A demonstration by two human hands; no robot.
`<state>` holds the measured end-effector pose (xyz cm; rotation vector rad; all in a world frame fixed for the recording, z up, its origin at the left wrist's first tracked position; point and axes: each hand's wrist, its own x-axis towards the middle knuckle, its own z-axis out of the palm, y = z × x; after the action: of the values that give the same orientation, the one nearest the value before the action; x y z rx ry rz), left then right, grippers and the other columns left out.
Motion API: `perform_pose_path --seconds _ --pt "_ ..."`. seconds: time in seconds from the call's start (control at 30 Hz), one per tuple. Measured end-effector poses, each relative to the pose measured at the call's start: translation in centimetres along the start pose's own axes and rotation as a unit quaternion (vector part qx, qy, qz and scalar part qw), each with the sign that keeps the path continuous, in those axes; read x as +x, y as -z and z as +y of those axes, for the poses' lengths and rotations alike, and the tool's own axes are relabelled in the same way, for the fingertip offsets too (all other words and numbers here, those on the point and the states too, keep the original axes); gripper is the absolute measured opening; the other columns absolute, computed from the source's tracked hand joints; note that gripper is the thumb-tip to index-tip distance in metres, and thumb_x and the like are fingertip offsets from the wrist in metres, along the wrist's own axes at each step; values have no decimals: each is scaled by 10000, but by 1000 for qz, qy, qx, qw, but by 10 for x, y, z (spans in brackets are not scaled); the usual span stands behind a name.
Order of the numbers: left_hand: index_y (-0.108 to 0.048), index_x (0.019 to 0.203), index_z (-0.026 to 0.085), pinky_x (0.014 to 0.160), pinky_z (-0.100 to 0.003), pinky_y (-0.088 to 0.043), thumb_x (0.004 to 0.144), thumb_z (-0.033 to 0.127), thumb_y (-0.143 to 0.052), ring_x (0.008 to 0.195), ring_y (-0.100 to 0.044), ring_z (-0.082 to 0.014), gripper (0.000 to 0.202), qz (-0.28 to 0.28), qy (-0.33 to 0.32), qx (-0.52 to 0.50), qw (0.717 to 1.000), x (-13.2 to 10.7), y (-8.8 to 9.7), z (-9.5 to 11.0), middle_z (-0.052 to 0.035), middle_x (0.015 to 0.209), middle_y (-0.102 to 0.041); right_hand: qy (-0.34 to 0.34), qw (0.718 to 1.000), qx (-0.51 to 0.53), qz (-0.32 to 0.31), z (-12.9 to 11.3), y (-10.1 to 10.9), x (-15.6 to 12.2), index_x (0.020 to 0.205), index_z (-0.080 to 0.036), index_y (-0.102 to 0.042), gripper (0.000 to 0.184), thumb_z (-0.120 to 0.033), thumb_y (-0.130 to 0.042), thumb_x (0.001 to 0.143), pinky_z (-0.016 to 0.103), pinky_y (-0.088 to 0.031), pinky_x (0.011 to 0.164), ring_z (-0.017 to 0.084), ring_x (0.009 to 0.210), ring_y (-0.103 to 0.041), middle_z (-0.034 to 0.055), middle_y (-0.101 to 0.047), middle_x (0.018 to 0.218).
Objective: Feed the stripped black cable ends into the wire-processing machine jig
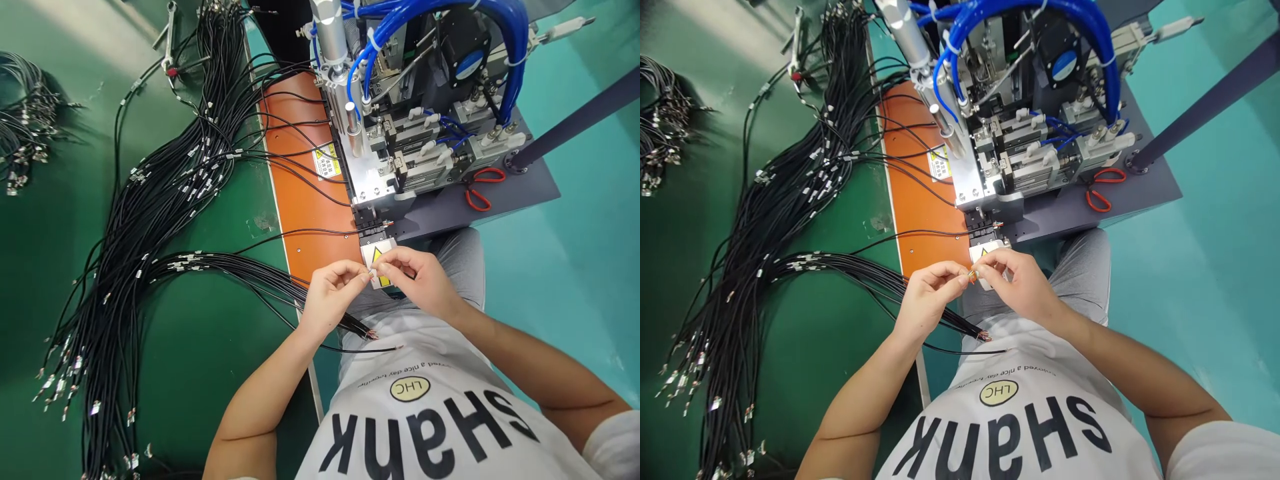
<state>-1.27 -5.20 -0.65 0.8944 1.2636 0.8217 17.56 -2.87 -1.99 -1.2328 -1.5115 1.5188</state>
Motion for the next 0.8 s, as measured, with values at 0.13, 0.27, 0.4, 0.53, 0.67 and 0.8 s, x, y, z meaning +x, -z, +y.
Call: perform_pose_path --seconds 0.13,0.27,0.4,0.53,0.67,0.8 --pt "-703 796 146 613 -230 -442 795 364 -749 660 -546 -113 223 7 -7 11 1000 0 -2 2 -33 750 -657 19 999 -31 1 -6 -1 0 877 -225 -736 156 -292 -605 929 287 -431 593 157 725 -611 20 -727 867" --pt "-694 763 147 617 -229 -438 787 345 -753 655 -538 -112 208 13 -14 17 1000 -1 -3 4 -22 719 -642 43 998 -36 7 -8 -2 1 862 -228 -739 84 -262 -663 876 290 -449 619 158 732 -609 16 -718 835" --pt "-684 746 147 621 -223 -429 788 316 -751 649 -525 -103 186 19 -17 12 1000 -2 -5 5 -8 699 -629 38 999 -31 10 -7 -3 2 852 -225 -731 51 -233 -681 851 294 -462 636 152 711 -591 14 -710 827" --pt "-687 761 144 626 -216 -423 793 292 -748 658 -527 -99 164 22 -20 14 999 -2 -6 5 -9 714 -639 24 1000 -13 8 -3 -6 2 832 -218 -699 40 -214 -666 854 289 -465 648 153 723 -597 8 -690 812" --pt "-689 769 143 613 -216 -411 805 300 -736 650 -513 -97 168 26 -23 26 999 -1 -6 2 -9 714 -634 33 999 -36 24 0 -11 -1 833 -218 -658 57 -219 -630 883 296 -458 653 148 693 -581 6 -666 808" --pt "-691 785 144 629 -220 -417 819 311 -723 669 -515 -103 174 30 -28 36 999 -1 -7 1 -15 734 -639 54 994 -82 50 1 -11 -4 814 -216 -649 83 -212 -621 891 300 -445 664 144 686 -565 6 -659 811"
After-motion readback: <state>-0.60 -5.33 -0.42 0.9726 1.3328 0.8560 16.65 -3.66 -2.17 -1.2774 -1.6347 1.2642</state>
